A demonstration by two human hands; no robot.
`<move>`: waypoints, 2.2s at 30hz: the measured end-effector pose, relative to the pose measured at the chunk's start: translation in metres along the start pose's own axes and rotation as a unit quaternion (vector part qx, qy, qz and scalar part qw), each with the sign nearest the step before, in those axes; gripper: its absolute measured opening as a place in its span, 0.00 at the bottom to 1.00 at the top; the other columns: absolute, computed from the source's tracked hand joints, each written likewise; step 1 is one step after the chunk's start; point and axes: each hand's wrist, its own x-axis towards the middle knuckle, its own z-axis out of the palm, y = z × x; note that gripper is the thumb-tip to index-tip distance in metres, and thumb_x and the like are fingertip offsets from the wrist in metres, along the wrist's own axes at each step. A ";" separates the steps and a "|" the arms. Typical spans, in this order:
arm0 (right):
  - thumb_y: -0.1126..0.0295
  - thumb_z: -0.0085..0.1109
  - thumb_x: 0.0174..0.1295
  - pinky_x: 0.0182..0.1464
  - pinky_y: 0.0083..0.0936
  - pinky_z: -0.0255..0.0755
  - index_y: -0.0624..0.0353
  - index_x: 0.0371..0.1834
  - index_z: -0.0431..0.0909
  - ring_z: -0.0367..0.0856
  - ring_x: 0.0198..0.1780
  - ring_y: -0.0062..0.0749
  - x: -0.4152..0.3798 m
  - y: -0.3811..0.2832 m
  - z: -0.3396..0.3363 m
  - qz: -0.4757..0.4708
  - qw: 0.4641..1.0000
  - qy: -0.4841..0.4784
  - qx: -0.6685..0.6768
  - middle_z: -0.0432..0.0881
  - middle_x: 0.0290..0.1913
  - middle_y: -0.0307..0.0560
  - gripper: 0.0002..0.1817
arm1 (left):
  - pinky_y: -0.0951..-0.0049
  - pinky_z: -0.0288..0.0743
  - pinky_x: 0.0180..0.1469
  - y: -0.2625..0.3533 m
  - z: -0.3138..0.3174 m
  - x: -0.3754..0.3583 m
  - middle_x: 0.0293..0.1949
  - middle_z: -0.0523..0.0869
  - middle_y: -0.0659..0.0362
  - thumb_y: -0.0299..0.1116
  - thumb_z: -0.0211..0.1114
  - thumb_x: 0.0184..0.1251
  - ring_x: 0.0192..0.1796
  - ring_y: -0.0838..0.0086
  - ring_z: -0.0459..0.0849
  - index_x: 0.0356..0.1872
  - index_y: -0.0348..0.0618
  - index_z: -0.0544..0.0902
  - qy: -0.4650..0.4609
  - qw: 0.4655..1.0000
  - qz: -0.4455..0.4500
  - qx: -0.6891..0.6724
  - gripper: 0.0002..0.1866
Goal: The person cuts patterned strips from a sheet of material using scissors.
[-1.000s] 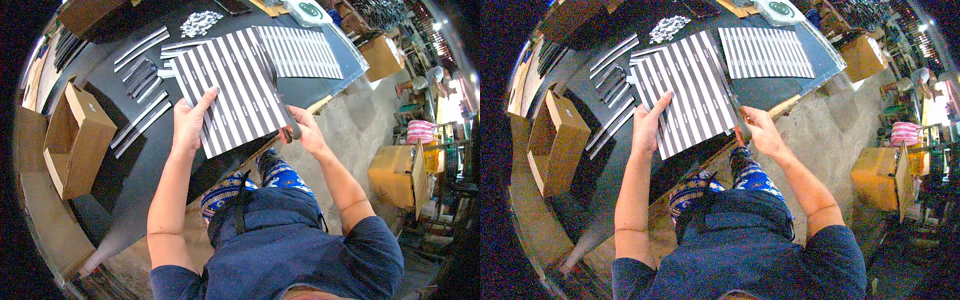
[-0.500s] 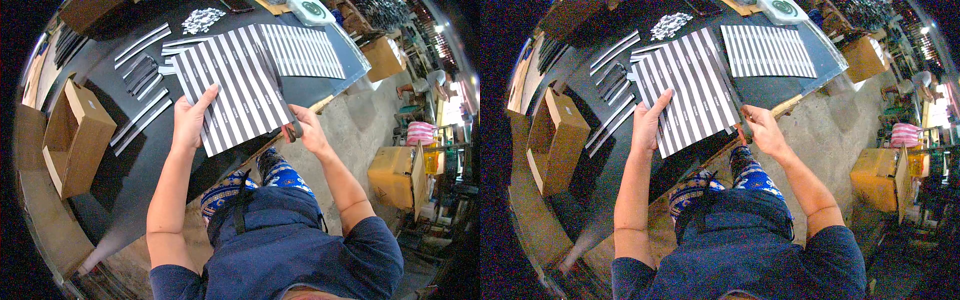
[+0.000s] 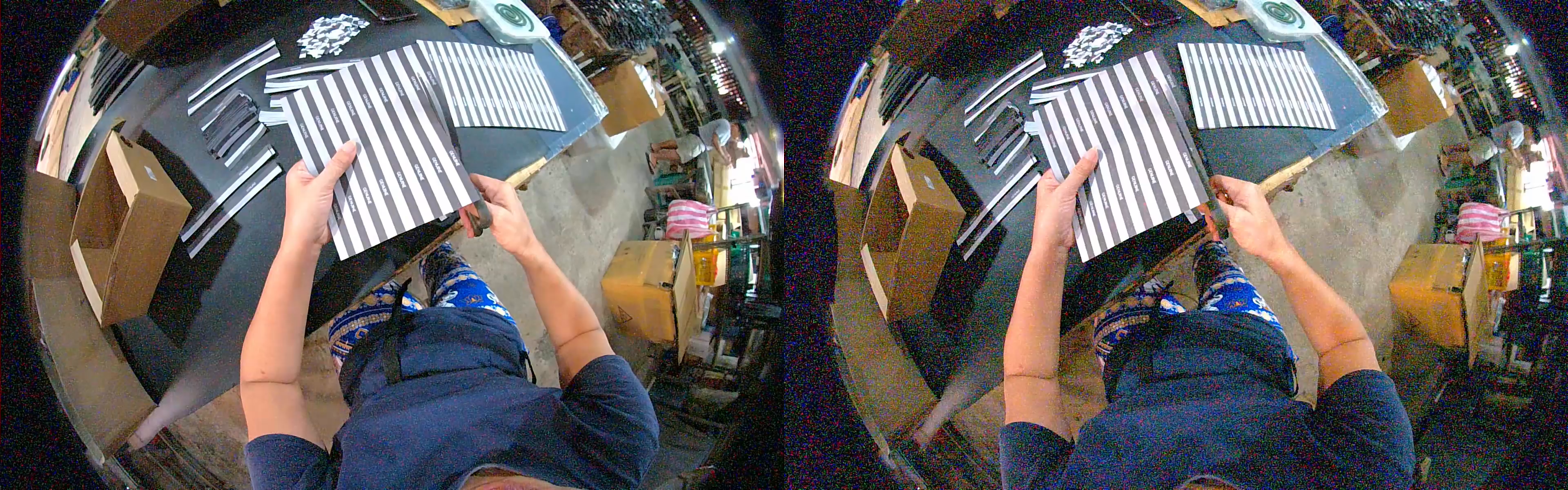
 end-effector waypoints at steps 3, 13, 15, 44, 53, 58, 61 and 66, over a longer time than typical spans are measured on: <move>0.68 0.51 0.59 0.21 0.17 0.65 0.65 0.32 0.75 0.71 0.19 0.18 0.001 0.000 0.000 -0.002 1.000 -0.003 -0.008 0.74 0.20 0.37 0.09 | 0.76 0.81 0.33 0.000 0.000 0.000 0.35 0.83 0.53 0.30 0.65 0.58 0.31 0.74 0.84 0.41 0.31 0.77 0.003 1.000 -0.003 0.003 0.14; 0.65 0.51 0.61 0.21 0.18 0.66 0.63 0.32 0.74 0.72 0.18 0.19 0.003 0.004 -0.001 0.006 1.000 -0.008 -0.018 0.74 0.19 0.37 0.11 | 0.76 0.81 0.32 0.000 -0.001 0.001 0.34 0.83 0.52 0.31 0.65 0.58 0.30 0.74 0.84 0.40 0.30 0.77 0.010 1.000 -0.003 0.006 0.14; 0.65 0.51 0.61 0.21 0.18 0.66 0.63 0.32 0.74 0.72 0.18 0.19 0.003 0.002 0.001 0.012 1.000 -0.004 -0.013 0.73 0.19 0.37 0.11 | 0.76 0.81 0.32 -0.002 -0.002 0.003 0.34 0.83 0.52 0.30 0.64 0.59 0.30 0.74 0.84 0.40 0.30 0.77 0.009 1.000 0.001 -0.001 0.14; 0.68 0.48 0.59 0.23 0.19 0.66 0.68 0.32 0.76 0.74 0.20 0.20 0.035 0.001 0.000 -0.070 0.997 0.036 -0.018 0.76 0.21 0.40 0.12 | 0.76 0.79 0.35 0.002 0.002 -0.006 0.35 0.83 0.54 0.34 0.65 0.58 0.32 0.75 0.83 0.42 0.33 0.77 -0.012 0.999 -0.034 0.030 0.16; 0.66 0.48 0.62 0.21 0.17 0.66 0.67 0.33 0.76 0.73 0.18 0.20 0.039 -0.002 0.003 -0.074 0.997 0.024 -0.012 0.76 0.20 0.39 0.13 | 0.77 0.79 0.35 0.007 0.001 -0.005 0.36 0.83 0.56 0.34 0.66 0.57 0.32 0.75 0.83 0.43 0.34 0.77 -0.004 0.999 -0.040 0.024 0.16; 0.63 0.49 0.63 0.21 0.17 0.66 0.68 0.35 0.76 0.72 0.17 0.20 0.040 -0.001 0.002 -0.099 0.995 0.013 -0.014 0.76 0.20 0.39 0.16 | 0.77 0.79 0.35 0.006 0.000 -0.005 0.35 0.83 0.56 0.35 0.66 0.57 0.32 0.76 0.83 0.43 0.35 0.78 -0.008 0.999 -0.043 0.023 0.17; 0.62 0.49 0.63 0.21 0.16 0.66 0.67 0.34 0.76 0.72 0.17 0.19 0.039 -0.001 0.001 -0.094 0.995 0.014 -0.021 0.76 0.21 0.39 0.16 | 0.77 0.79 0.35 0.007 0.000 -0.005 0.35 0.84 0.56 0.35 0.66 0.57 0.32 0.76 0.83 0.42 0.35 0.78 -0.010 0.999 -0.045 0.022 0.16; 0.63 0.49 0.63 0.20 0.16 0.66 0.67 0.33 0.76 0.72 0.17 0.19 0.039 -0.001 0.002 -0.087 0.996 0.020 -0.023 0.76 0.20 0.39 0.16 | 0.76 0.82 0.31 0.005 0.000 -0.003 0.34 0.83 0.51 0.30 0.65 0.58 0.30 0.73 0.84 0.41 0.30 0.76 -0.007 0.999 -0.036 0.000 0.14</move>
